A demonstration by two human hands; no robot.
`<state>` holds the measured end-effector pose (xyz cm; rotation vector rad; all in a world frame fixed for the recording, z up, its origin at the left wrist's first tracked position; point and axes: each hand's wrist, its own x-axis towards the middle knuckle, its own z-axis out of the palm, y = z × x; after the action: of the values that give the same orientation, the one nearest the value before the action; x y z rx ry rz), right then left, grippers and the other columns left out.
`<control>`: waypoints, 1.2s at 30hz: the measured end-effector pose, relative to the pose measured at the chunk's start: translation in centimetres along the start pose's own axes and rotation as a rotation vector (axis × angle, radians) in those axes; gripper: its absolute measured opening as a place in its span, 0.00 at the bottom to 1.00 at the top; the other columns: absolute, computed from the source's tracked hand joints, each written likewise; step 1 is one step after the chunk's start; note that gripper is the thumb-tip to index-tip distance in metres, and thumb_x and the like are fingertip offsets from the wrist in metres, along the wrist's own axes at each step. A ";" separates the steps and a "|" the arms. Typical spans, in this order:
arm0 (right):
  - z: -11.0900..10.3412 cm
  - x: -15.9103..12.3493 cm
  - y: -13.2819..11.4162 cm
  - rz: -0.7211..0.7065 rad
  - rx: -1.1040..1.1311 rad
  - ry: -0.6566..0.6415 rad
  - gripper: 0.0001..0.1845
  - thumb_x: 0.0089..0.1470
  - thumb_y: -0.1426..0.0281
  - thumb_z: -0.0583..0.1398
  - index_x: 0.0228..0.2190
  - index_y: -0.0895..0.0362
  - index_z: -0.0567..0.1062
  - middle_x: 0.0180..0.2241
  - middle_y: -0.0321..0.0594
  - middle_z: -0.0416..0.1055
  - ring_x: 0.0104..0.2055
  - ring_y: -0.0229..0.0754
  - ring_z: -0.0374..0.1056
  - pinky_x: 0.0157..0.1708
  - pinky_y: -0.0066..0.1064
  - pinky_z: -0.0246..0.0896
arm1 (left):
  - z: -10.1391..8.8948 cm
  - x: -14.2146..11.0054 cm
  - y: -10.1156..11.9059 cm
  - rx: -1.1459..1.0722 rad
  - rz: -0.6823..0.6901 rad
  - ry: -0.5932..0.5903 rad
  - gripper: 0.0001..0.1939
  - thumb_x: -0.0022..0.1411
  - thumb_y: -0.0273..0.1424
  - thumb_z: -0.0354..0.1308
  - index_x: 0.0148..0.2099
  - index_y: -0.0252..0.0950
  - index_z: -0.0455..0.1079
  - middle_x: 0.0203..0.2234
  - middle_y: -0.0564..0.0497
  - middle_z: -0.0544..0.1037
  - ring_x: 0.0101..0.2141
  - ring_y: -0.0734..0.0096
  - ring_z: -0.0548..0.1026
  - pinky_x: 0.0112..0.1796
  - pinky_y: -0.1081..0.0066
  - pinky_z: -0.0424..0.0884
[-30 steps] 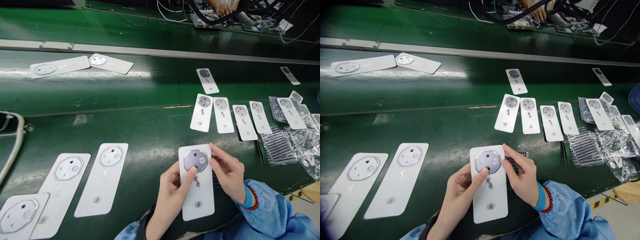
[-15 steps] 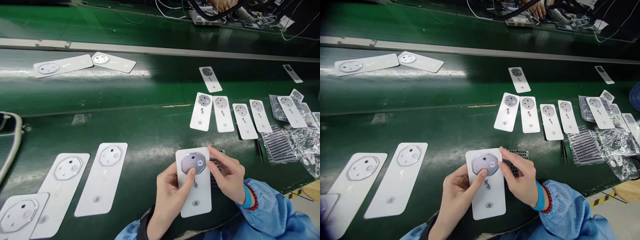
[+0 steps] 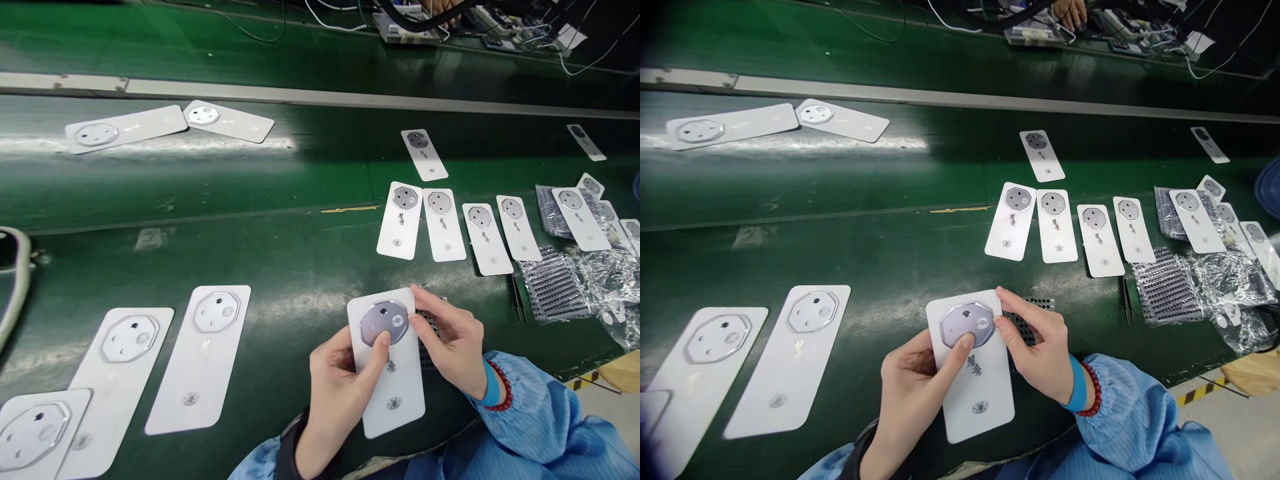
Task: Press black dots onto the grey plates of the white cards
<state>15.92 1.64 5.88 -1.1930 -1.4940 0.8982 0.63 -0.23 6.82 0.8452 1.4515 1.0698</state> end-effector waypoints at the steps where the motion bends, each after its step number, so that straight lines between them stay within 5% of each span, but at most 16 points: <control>1: 0.0 0.1 0.0 -0.010 0.000 -0.008 0.24 0.56 0.77 0.61 0.52 0.46 0.72 0.45 0.35 0.77 0.45 0.43 0.75 0.43 0.34 0.77 | 0.0 0.0 -0.2 0.026 0.032 0.034 0.12 0.49 0.38 0.66 0.25 0.33 0.75 0.15 0.51 0.76 0.16 0.69 0.73 0.14 0.77 0.68; 4: -0.8 0.6 0.2 -0.032 -0.036 -0.043 0.21 0.58 0.76 0.60 0.52 0.49 0.72 0.45 0.37 0.77 0.46 0.44 0.75 0.45 0.38 0.76 | -0.6 0.3 -0.2 0.047 0.045 0.136 0.12 0.47 0.38 0.67 0.24 0.33 0.75 0.14 0.51 0.76 0.14 0.70 0.71 0.13 0.77 0.66; 10: -3.1 -0.2 2.7 -0.110 -0.341 -0.175 0.18 0.61 0.73 0.57 0.52 0.51 0.71 0.53 0.41 0.71 0.56 0.47 0.67 0.54 0.46 0.70 | -2.2 1.5 1.6 0.015 -0.140 0.196 0.20 0.45 0.43 0.68 0.35 0.32 0.75 0.22 0.47 0.80 0.21 0.62 0.77 0.19 0.72 0.73; 15: -3.1 -1.1 5.2 -0.194 -0.650 -0.391 0.22 0.60 0.70 0.59 0.55 0.56 0.67 0.60 0.49 0.61 0.64 0.58 0.54 0.59 0.61 0.58 | -3.1 2.9 1.0 0.150 0.045 0.255 0.34 0.52 0.41 0.63 0.59 0.39 0.58 0.25 0.54 0.77 0.18 0.69 0.72 0.17 0.73 0.68; 19: -3.5 -0.5 5.5 -0.255 -0.589 -0.396 0.11 0.62 0.72 0.56 0.46 0.56 0.73 0.52 0.47 0.70 0.57 0.50 0.65 0.58 0.55 0.62 | -3.2 3.7 -0.3 0.445 0.098 0.117 0.13 0.56 0.38 0.54 0.38 0.35 0.74 0.23 0.52 0.75 0.13 0.78 0.59 0.15 0.75 0.55; 21: -3.8 -0.2 5.1 -0.303 -0.555 -0.355 0.10 0.62 0.73 0.56 0.45 0.56 0.73 0.49 0.45 0.73 0.53 0.47 0.68 0.58 0.53 0.61 | -2.7 3.6 -0.6 0.509 0.076 -0.012 0.14 0.56 0.38 0.54 0.32 0.35 0.76 0.27 0.48 0.77 0.15 0.76 0.63 0.17 0.73 0.57; 26: -3.7 -0.3 3.9 -0.441 -0.558 -0.306 0.15 0.61 0.76 0.56 0.49 0.58 0.70 0.47 0.46 0.75 0.51 0.45 0.69 0.58 0.51 0.60 | -0.8 2.8 -0.4 0.440 0.007 -0.285 0.20 0.58 0.45 0.56 0.35 0.34 0.80 0.33 0.43 0.80 0.32 0.60 0.75 0.27 0.70 0.68; 33: -3.3 0.0 2.5 -0.431 -0.511 -0.377 0.17 0.61 0.71 0.57 0.51 0.59 0.69 0.51 0.52 0.70 0.54 0.49 0.66 0.55 0.53 0.62 | 0.0 2.5 -1.1 0.226 -0.009 -0.279 0.13 0.54 0.40 0.61 0.32 0.35 0.80 0.33 0.43 0.80 0.31 0.61 0.76 0.27 0.70 0.71; 36: -2.7 0.5 2.0 -0.427 -0.404 -0.309 0.10 0.61 0.75 0.56 0.43 0.58 0.74 0.42 0.48 0.73 0.46 0.45 0.70 0.51 0.48 0.67 | 0.0 2.5 -1.1 0.172 0.016 -0.290 0.12 0.55 0.38 0.61 0.31 0.36 0.80 0.33 0.44 0.80 0.31 0.63 0.75 0.28 0.71 0.72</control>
<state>19.00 2.49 4.73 -0.9760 -2.1557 0.5157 0.36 1.69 4.91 1.0882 1.3033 0.8030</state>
